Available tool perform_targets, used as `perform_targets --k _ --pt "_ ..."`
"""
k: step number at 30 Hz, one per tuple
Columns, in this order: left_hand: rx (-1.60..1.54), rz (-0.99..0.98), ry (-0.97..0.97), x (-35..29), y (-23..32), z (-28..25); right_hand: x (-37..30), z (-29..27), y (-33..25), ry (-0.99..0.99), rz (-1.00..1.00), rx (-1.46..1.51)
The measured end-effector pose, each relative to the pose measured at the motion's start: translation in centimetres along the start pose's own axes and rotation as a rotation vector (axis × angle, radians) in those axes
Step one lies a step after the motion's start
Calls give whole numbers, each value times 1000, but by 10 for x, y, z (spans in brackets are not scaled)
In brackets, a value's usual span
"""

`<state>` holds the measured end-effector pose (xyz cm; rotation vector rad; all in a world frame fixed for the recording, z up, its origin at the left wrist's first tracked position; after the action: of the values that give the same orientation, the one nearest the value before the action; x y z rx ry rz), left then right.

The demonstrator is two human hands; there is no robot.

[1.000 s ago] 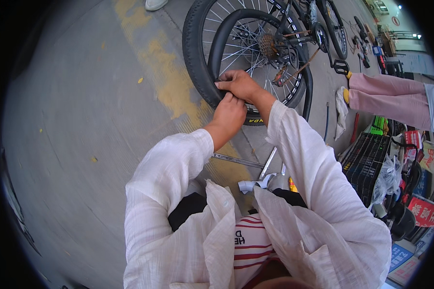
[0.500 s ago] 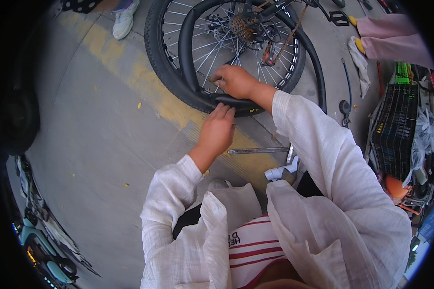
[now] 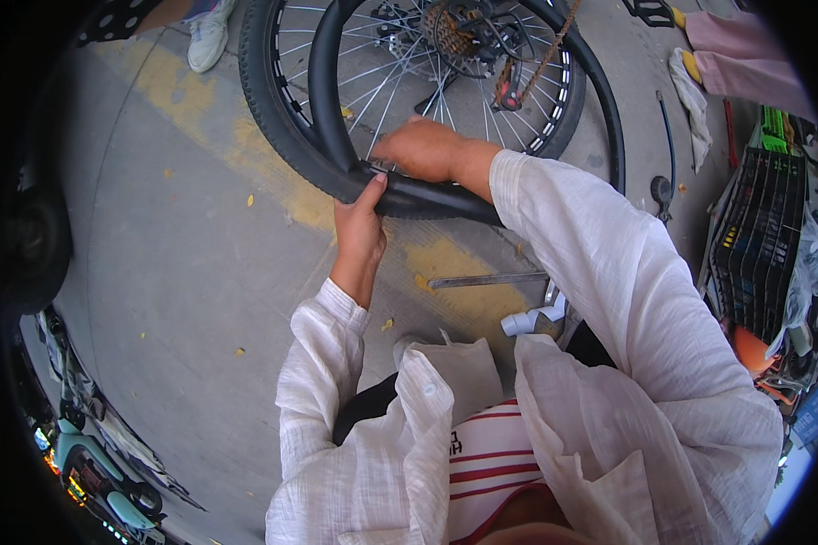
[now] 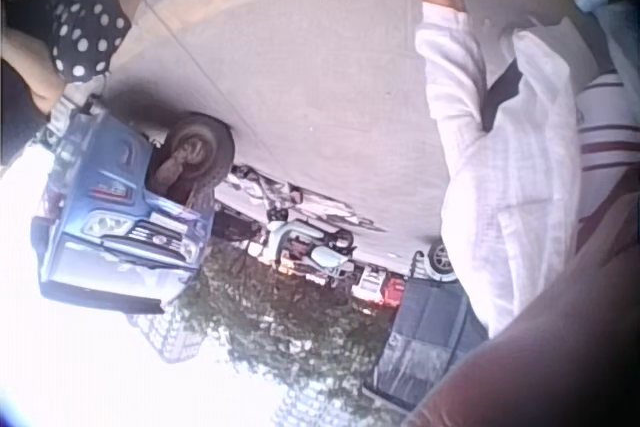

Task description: The person installs a new inner tube into a bicycle tire, seats the tire bead onto the rim, and inflates the tire using a hand pump. The person then walks to an electric scooter and adjusts the handlebar controls.

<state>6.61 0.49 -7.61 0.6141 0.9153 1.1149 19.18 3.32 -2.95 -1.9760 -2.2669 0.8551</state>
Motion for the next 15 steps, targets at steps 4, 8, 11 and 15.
perform_targets --k 4,8,11,15 --pt "80 36 -27 9 -14 -19 1 0 -4 -29 1 -69" --pt "0 -16 -92 11 -10 -19 2 -1 -3 -20 -61 -141" --pt "-11 -57 -109 9 -10 -17 3 -4 -4 -19 -137 -163" --pt "-4 -35 -87 3 -12 -14 7 -3 -1 8 -227 -153"
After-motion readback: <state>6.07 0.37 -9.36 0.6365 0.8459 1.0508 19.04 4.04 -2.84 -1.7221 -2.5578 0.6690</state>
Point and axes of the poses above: each hand's wrist, its own x-axis towards the middle knuckle, its own z-axis out of the palm, y = z × x, the point moved 7 cm from there along x, towards the middle knuckle, and after that the axes turned 15 degrees about z, right-handed, at the moved point
